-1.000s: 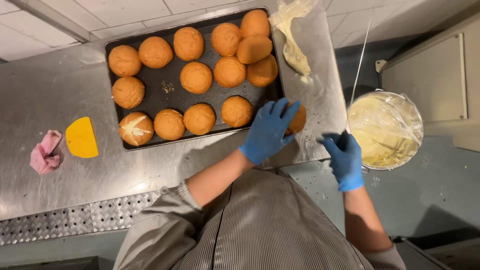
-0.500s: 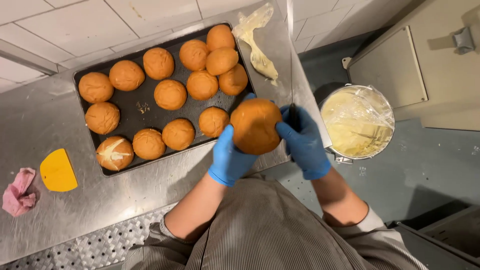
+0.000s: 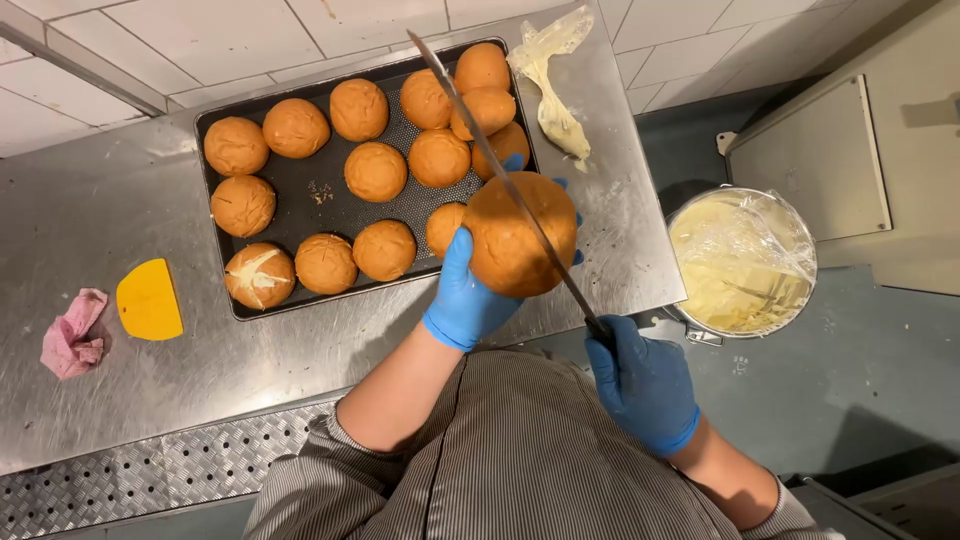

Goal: Cutting baked buns into star-shaped sections and piping cream filling into them.

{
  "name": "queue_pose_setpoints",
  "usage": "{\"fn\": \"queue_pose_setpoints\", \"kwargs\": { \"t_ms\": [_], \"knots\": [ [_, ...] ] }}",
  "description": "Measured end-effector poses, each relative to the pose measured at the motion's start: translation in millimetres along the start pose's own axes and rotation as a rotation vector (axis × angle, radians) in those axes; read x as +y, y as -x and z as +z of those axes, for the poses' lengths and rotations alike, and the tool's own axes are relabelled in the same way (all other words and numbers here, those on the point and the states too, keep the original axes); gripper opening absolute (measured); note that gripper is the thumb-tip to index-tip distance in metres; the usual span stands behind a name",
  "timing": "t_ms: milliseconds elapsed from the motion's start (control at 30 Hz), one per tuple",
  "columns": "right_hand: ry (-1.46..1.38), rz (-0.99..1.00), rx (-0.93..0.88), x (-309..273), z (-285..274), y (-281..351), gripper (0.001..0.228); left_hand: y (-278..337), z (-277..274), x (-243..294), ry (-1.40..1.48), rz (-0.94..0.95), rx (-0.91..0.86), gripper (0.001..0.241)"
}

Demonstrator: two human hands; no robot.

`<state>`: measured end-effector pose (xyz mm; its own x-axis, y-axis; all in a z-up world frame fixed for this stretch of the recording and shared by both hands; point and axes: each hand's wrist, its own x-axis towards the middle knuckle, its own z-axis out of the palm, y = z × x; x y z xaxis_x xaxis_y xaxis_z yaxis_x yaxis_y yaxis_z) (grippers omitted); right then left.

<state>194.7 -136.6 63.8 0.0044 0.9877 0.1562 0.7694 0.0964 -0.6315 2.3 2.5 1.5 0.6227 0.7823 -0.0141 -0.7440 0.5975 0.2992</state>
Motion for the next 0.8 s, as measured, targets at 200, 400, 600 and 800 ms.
{"fn": "queue_pose_setpoints", "kwargs": {
  "t_ms": [200,400,600,800],
  "knots": [
    [0.051,0.032,-0.065,4,3,1,0.018,3,12,-11,-0.137,-0.001,-0.111,0.092],
    [0.066,0.070,-0.147,9,5,13,0.018,-3,25,8,-0.054,0.061,-0.058,0.085],
    [0.037,0.082,-0.143,2,4,4,0.018,9,4,-19,0.009,-0.038,0.134,0.073],
    [0.086,0.078,-0.169,12,16,16,0.019,5,20,5,0.038,0.131,-0.007,0.076]
  ]
}}
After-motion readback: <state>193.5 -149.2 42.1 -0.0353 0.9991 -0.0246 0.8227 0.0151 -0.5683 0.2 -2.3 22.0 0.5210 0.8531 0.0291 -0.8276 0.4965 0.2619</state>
